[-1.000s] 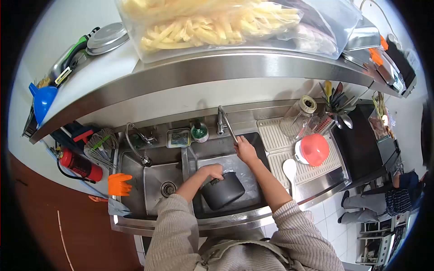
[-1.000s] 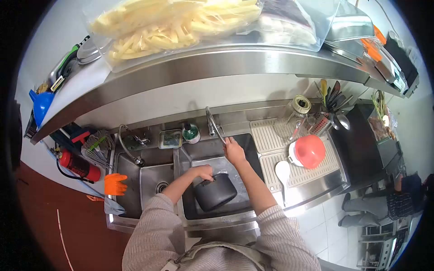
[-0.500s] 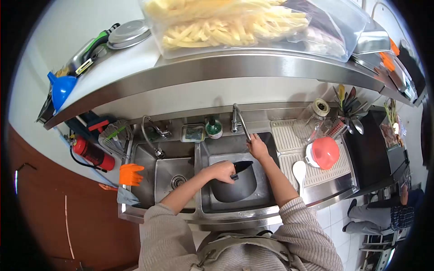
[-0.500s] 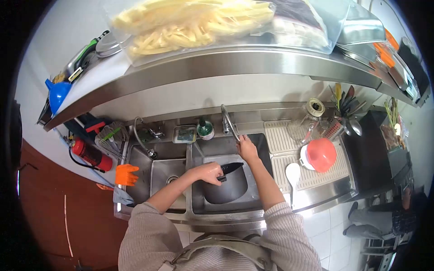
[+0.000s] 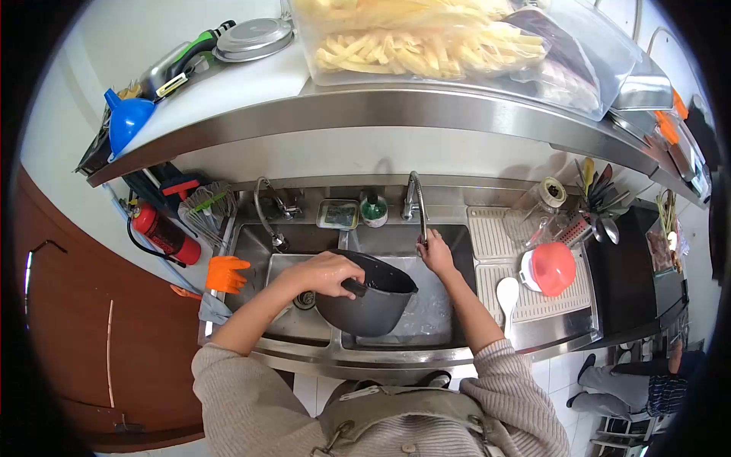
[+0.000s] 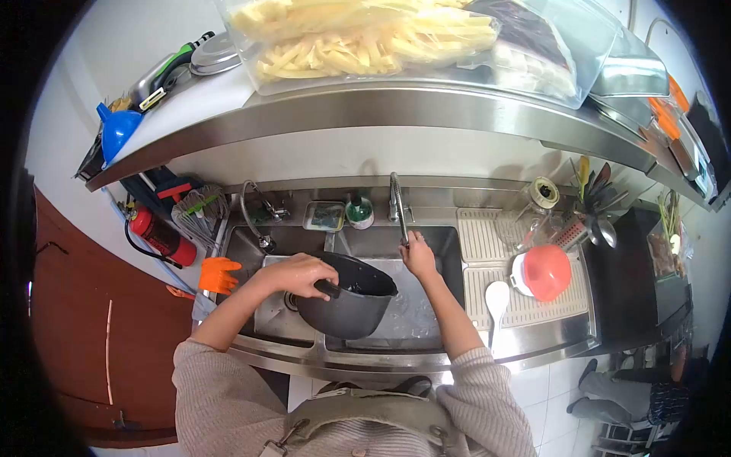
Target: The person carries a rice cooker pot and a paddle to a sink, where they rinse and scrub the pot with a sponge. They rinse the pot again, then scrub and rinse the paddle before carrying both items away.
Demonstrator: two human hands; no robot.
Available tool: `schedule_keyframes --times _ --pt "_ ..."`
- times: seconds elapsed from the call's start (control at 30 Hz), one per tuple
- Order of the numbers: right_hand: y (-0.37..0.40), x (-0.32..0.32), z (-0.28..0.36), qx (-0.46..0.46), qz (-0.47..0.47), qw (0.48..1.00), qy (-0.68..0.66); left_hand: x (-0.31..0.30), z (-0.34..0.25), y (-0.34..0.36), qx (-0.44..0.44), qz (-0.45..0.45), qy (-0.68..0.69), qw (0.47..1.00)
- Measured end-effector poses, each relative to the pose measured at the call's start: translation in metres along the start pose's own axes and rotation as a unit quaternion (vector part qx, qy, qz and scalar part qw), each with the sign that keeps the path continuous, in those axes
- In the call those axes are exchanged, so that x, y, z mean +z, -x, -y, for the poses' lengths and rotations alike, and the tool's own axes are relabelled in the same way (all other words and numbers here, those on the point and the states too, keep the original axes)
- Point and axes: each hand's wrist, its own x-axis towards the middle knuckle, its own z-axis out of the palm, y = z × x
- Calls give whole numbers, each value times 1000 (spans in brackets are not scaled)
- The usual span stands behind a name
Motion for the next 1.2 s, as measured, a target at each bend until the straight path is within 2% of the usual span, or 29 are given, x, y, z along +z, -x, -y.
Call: schedule_keyframes --times 0.27,0.57,0.7,0.77,0.87,1.03,1.13,1.17,1.2 --pt "20 -12 29 13 20 999 -32 17 -10 51 52 -3 -76 996" --pt "26 -12 29 5 -19 997 -69 92 -15 112 71 -114 -250 959" --pt "26 -17 29 -25 -21 998 -62 107 -13 132 27 -155 -242 957" --pt "26 -22 32 1 16 997 -81 111 -13 135 19 -170 -246 954" --pt "25 -24 29 32 72 974 -212 116 -7 144 0 -193 -265 945" --pt "24 -28 27 35 101 962 -252 119 -1 149 -30 -201 -254 946" --pt "23 -34 27 32 114 959 -258 99 -8 121 70 -178 -214 958" --pt "22 -38 28 38 124 957 -258 94 -8 107 72 -178 -215 958" --pt "20 -43 31 38 120 958 -257 89 -7 94 119 -139 -233 955"
